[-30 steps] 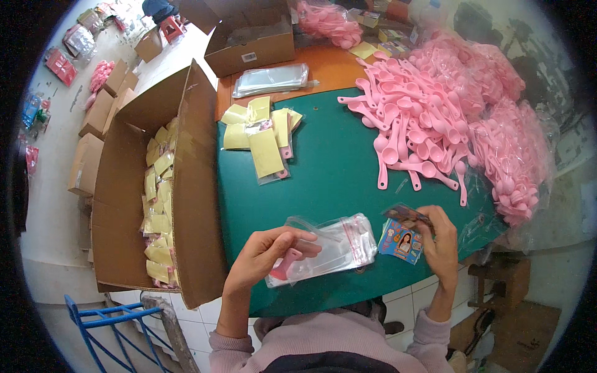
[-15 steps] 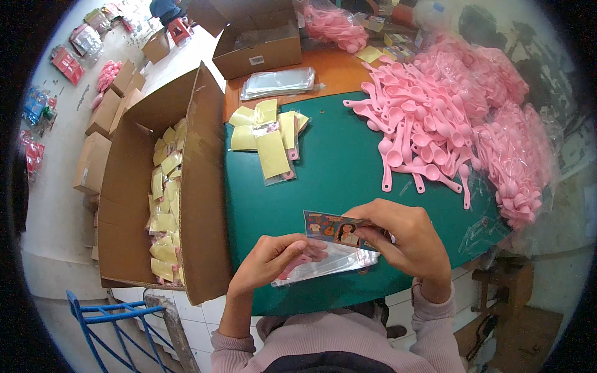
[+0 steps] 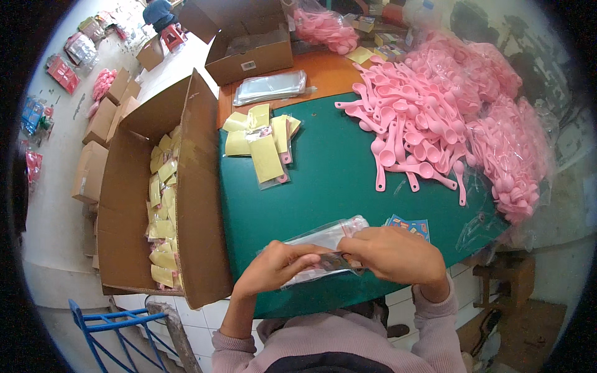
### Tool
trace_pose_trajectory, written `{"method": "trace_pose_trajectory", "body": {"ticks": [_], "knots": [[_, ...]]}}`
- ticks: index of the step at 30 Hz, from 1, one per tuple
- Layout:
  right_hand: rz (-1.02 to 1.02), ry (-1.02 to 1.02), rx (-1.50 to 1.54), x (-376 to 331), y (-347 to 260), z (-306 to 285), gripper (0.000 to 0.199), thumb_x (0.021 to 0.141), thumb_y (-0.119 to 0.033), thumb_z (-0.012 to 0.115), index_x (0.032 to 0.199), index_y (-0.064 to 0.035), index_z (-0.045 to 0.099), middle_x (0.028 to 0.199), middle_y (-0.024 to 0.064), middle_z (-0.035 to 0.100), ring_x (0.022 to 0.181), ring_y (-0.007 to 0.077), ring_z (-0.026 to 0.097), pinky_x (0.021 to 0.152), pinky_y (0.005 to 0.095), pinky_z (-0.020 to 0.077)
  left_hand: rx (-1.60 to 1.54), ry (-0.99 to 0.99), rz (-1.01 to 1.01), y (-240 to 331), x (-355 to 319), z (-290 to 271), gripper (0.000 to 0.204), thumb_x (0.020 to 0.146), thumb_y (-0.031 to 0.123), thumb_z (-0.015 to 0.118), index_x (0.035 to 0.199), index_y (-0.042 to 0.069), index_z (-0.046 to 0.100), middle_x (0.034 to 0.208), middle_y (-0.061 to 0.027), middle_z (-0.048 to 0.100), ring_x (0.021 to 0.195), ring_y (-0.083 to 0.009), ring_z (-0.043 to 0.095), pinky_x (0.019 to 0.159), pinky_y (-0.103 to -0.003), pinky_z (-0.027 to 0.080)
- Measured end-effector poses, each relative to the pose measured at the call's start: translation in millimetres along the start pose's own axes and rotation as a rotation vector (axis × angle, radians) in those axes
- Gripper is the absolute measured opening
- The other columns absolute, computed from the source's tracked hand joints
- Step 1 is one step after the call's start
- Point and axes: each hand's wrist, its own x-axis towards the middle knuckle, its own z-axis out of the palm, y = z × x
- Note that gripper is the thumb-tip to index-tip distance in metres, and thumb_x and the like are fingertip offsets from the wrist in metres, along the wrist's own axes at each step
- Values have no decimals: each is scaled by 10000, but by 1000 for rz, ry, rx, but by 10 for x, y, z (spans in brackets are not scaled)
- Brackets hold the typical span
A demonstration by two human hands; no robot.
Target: The person packs plastic spoons, printed cards, and paper inserts into small plastic pouches by hand.
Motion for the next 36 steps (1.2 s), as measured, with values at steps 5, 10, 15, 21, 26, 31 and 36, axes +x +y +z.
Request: {"method": "trace_pose_trajectory", "body": {"ticks": [5,10,15,21,26,31,36], "knots": [[-43,131,149,193,-57,171,258,782,-129,572,1023,-71,501,757,135,554,702,343,561,600,418,428,56,-20,27,28,-6,77,411,898,274,508,1263,90,460,739,-183,629,611,-352,584,598,-380,448],[-111,329,118,285,61,379,223,740,-149,624,939,-69,565,759,131,566,640,333,548,582,408,424,147,54,-125,38,-7,100,762,859,307,568,1417,101,90,783,-206,638,686,-379,608,660,-398,463],[-2,385,470,222,150,351,192,655,-131,722,750,-41,581,627,52,521,574,166,502,545,287,392,-80,81,-21,-164,-174,-32,721,819,284,632,1386,81,236,779,-168,654,728,-266,651,693,-347,488],[196,409,950,202,192,372,178,696,-65,741,761,0,589,648,-19,540,623,65,503,554,209,406,-409,228,-20,-211,-279,-115,435,817,59,620,1220,18,460,873,-47,628,787,-64,559,693,-193,433],[297,230,1063,109,214,334,169,700,-42,728,738,11,572,679,2,568,674,57,540,611,210,453,-426,215,-64,-267,-309,-165,495,813,57,627,1265,22,430,873,-55,624,784,-54,558,682,-185,432],[214,447,802,170,177,412,144,721,-40,702,718,6,565,675,17,563,607,61,510,571,227,415,-256,101,-177,-170,-270,-124,585,808,83,643,1326,68,371,931,-117,626,828,-97,588,677,-221,474],[189,738,627,248,65,452,146,716,-53,701,795,5,593,703,55,591,647,104,546,639,265,453,-190,575,-24,-297,-308,218,660,874,142,554,1393,79,152,975,-176,612,905,-204,614,731,-278,498]]}}
